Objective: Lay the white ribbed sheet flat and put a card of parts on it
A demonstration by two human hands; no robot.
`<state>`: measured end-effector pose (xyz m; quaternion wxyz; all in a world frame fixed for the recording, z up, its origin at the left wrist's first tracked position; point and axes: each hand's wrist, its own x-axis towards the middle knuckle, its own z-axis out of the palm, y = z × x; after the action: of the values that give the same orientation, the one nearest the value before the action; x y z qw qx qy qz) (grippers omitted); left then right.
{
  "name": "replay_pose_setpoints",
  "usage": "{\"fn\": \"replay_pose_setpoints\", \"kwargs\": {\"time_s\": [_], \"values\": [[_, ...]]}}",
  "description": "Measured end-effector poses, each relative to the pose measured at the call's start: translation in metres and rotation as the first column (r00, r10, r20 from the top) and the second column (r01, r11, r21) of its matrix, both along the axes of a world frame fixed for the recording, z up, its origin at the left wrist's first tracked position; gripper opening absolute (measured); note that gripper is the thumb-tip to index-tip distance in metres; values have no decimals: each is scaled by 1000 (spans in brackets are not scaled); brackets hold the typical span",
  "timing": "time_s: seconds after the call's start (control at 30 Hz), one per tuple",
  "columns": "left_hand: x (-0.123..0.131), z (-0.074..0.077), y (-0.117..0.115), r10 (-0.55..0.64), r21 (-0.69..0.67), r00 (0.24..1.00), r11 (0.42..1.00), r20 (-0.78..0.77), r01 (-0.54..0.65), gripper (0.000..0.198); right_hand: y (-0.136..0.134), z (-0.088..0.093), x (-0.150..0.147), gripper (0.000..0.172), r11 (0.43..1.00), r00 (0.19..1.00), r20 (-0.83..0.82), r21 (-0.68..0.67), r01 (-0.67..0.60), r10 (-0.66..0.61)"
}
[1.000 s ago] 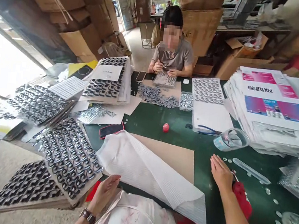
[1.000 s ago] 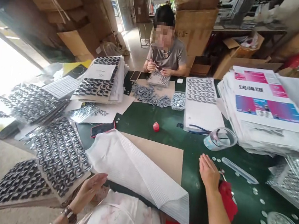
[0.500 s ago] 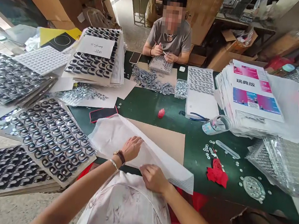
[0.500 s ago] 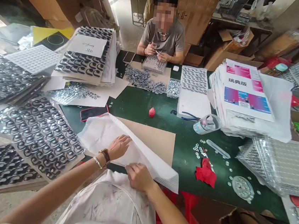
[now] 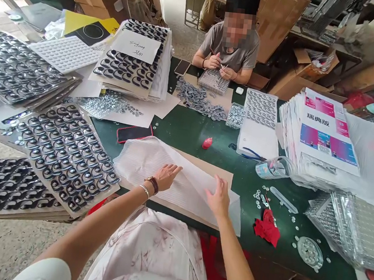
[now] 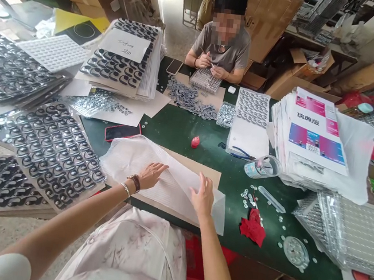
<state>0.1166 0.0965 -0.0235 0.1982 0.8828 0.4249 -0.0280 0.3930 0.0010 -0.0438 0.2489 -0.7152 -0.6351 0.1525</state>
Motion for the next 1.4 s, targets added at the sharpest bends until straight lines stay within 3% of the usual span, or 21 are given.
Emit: {"fn": "replay_pose_setpoints", "kwargs": {"time_s": [0.13,0.27,0.33,0.37,0.43,0.5,0.6,0.7,0.8,0.9,0.97,1.0,1.07,1.13,1.2,1.3,1.4], "values": [[-13,-13,-13,36,29,995,999,93,-39,57,12,-2,32,81,930,939,96,-203,-306,330],[-19,-25,-23,51,60,995,997,87,-57,52,7,3,37,103,823,844,104,-310,-475,526],[-19,-27,-26,48,61,997,997,65,-52,55,2,3,34,94,795,797,122,-259,-549,591],[-19,-28,-27,42,60,997,997,59,-45,57,0,2,32,79,790,786,125,-218,-573,605],[-18,-26,-28,30,65,998,997,51,-33,59,-2,-3,31,42,804,802,78,-129,-581,592],[-16,-24,-27,22,73,999,997,35,-24,58,2,-8,33,25,838,841,-71,-70,-541,537],[-15,-21,-28,11,80,1000,997,21,-13,57,20,-7,42,34,874,834,-391,-131,-468,388],[-15,-21,-30,6,91,999,996,40,-10,57,43,8,54,48,879,826,-526,-273,-390,203],[-15,-22,-32,18,91,999,996,45,-22,58,53,31,56,47,841,852,-482,-357,-406,207],[-14,-22,-32,40,78,998,996,52,-44,60,44,47,44,44,713,807,-351,-384,-587,475],[-12,-22,-31,50,76,997,996,52,-54,62,31,50,35,59,650,747,-169,-396,-649,643],[-11,-21,-30,53,76,997,995,53,-57,63,25,49,32,61,644,723,-69,-402,-651,688],[-10,-20,-29,58,71,997,996,56,-62,65,16,43,30,47,646,688,64,-415,-640,723],[-10,-19,-30,58,64,997,996,56,-62,65,13,33,35,25,658,703,47,-403,-637,710],[-10,-20,-30,60,60,996,996,59,-64,63,15,24,44,15,695,768,-107,-362,-622,631],[-11,-24,-32,75,63,994,995,82,-81,63,21,15,59,18,761,815,-435,-352,-545,383],[-12,-28,-33,80,78,991,993,106,-88,63,27,12,70,38,767,770,-632,-448,-459,92]]}}
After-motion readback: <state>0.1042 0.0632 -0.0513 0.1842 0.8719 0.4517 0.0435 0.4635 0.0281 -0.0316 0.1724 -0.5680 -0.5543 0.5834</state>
